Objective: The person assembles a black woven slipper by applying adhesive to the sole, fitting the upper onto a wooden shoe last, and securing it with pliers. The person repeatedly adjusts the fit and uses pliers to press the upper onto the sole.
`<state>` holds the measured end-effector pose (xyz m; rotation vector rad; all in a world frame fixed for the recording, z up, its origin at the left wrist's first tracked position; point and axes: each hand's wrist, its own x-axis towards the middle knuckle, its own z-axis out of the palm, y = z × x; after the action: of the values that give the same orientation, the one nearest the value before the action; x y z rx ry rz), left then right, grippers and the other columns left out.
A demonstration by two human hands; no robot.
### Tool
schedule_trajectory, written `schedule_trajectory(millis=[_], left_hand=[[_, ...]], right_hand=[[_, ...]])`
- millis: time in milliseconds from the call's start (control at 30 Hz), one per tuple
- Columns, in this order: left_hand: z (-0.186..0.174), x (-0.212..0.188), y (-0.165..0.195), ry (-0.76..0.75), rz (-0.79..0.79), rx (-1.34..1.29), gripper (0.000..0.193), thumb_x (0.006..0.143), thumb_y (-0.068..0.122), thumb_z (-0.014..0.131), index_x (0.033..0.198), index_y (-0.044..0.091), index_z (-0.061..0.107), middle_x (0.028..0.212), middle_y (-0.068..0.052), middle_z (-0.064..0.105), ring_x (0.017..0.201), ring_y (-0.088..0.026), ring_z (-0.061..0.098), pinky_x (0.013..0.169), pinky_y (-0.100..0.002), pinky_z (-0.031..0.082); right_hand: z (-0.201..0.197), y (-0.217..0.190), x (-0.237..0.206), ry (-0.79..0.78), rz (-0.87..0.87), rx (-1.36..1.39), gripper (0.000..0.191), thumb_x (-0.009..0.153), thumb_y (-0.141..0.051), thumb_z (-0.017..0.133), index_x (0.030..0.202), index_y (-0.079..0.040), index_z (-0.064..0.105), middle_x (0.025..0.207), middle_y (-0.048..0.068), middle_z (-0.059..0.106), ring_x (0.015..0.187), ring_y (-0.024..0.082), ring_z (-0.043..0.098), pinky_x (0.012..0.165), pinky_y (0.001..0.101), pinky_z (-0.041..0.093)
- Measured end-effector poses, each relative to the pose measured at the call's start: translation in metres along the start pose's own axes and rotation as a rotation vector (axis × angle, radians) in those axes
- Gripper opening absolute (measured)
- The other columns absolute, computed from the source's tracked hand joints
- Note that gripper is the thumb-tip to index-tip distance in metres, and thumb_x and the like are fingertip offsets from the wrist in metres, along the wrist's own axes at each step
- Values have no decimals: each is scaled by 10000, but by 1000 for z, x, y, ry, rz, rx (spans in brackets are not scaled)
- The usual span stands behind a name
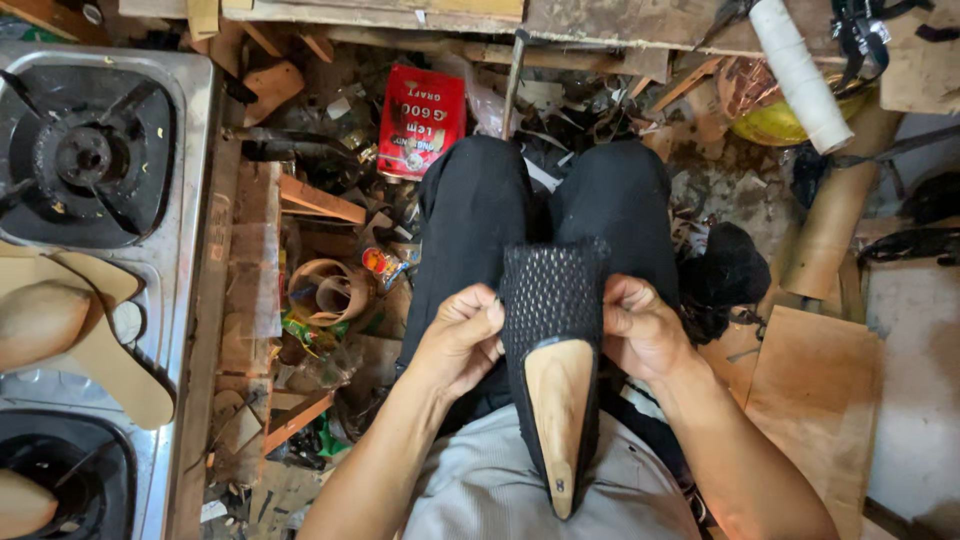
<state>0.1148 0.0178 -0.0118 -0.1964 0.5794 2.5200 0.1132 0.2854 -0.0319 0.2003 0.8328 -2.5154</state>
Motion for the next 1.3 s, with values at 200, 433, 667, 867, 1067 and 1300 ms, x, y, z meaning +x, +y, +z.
schedule_trajectory(millis=[200,433,667,867,1067,1300], left_hand=[[-1,7,-11,-208,-225,-39,652,865,385,850,1347,10,622,1285,-115,692,1174,-240,678,1065,-429,530],[8,18,-40,-251,-308,-54,966,791,711,715,1492,83,497,1446,-148,592,1316,-312,595,1167,-512,436],[22,31,-49,-339,-392,-316,1099,834,876,480,1465,-23,528,1398,-257,612,1285,-398,623,1170,-520,453],[34,31,-41,-114,-282,-354,1090,917,882,376,1384,-79,591,1213,-275,690,1045,-392,696,939,-491,576],[39,48,-19,179,-194,-320,1062,907,866,368,1302,-89,612,1103,-236,716,966,-327,719,872,-429,599],[53,82,29,268,87,31,739,909,653,578,1297,26,623,1157,-153,721,1037,-288,706,934,-431,594]], right_hand=[[9,-6,11,-214,-11,-66,243,850,-112,873,1051,-24,767,1133,116,762,1055,257,708,976,448,539],[0,-16,10,-132,175,-94,294,743,-80,845,990,44,744,701,118,697,415,172,590,303,294,430],[-14,-9,14,-184,282,185,156,887,-114,781,998,-41,699,561,56,569,367,124,489,249,284,340],[4,1,20,67,38,59,242,956,-177,771,1166,-77,706,759,20,641,580,153,611,451,309,502],[45,-25,-27,416,-159,-933,293,951,-223,726,1184,-47,703,1073,63,759,949,149,716,895,327,572],[73,-27,-101,337,-197,-2039,491,724,-339,812,1135,-95,696,854,117,655,766,314,689,669,408,545]])
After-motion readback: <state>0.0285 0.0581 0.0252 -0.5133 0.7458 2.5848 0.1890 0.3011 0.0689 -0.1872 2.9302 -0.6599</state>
